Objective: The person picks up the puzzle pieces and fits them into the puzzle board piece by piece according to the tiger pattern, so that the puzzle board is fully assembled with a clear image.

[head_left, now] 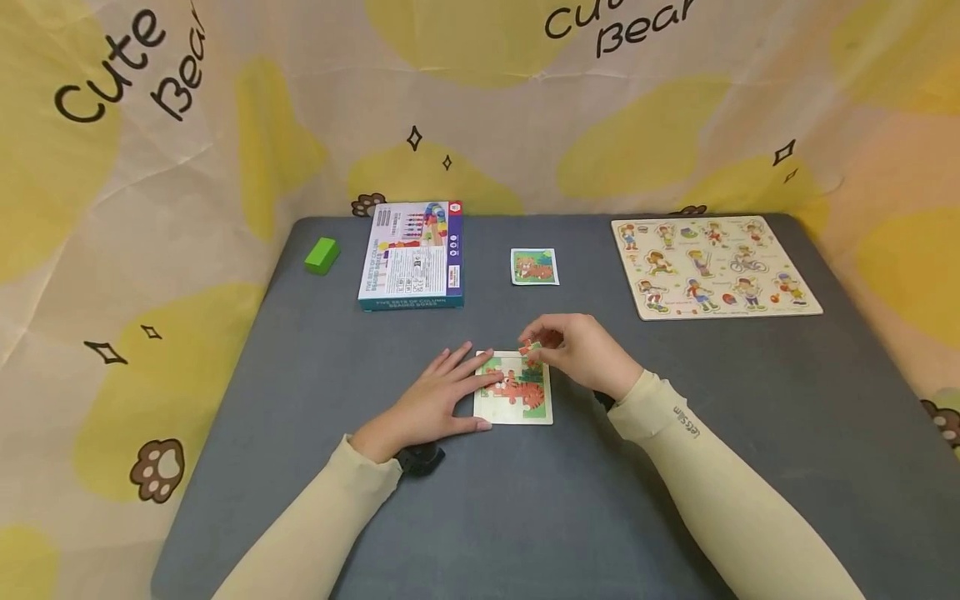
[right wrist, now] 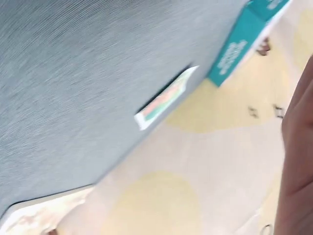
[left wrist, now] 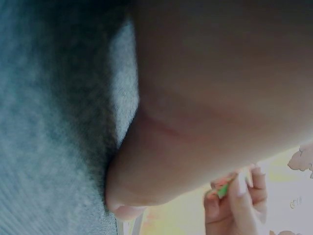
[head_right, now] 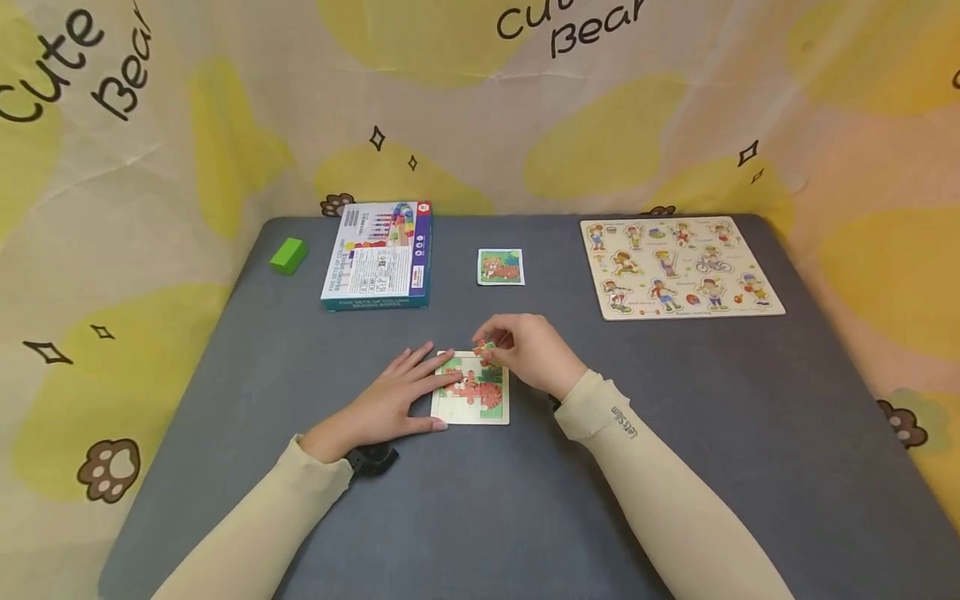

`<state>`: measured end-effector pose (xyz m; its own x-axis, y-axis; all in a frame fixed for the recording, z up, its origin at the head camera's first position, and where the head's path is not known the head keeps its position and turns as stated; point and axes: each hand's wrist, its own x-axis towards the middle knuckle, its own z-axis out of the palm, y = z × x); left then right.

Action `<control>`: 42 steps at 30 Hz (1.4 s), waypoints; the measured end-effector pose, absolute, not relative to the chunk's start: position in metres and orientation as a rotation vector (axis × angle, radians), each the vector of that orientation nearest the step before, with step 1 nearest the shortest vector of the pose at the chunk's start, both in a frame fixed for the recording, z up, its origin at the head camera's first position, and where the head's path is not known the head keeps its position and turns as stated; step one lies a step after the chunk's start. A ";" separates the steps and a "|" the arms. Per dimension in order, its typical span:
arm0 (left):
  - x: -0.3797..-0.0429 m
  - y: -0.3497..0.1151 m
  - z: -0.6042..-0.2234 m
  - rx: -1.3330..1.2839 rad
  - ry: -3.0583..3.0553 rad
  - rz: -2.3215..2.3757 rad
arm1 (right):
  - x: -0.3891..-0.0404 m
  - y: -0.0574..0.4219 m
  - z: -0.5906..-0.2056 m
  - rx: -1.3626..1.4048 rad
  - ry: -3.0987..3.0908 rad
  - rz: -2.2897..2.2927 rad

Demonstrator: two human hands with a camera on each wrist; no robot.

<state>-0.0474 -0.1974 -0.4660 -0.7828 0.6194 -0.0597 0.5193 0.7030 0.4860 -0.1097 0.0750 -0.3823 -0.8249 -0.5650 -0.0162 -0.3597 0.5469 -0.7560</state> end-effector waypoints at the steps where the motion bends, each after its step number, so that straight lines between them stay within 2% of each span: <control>1: -0.048 -0.197 -0.466 0.914 2.693 0.670 | -0.107 0.072 -0.381 -0.778 2.528 -1.149; 12: -0.052 -0.196 -0.462 0.908 2.683 0.663 | -0.086 0.059 -0.389 -0.874 2.496 -1.144; 20: -0.053 -0.196 -0.464 0.906 2.688 0.644 | -0.087 0.058 -0.396 -0.752 2.496 -1.156; 31: -0.051 -0.198 -0.465 0.900 2.681 0.649 | -0.090 0.060 -0.401 -0.899 2.433 -1.085; 42: -0.051 -0.198 -0.466 0.900 2.682 0.652 | -0.091 0.056 -0.406 -0.785 2.474 -1.121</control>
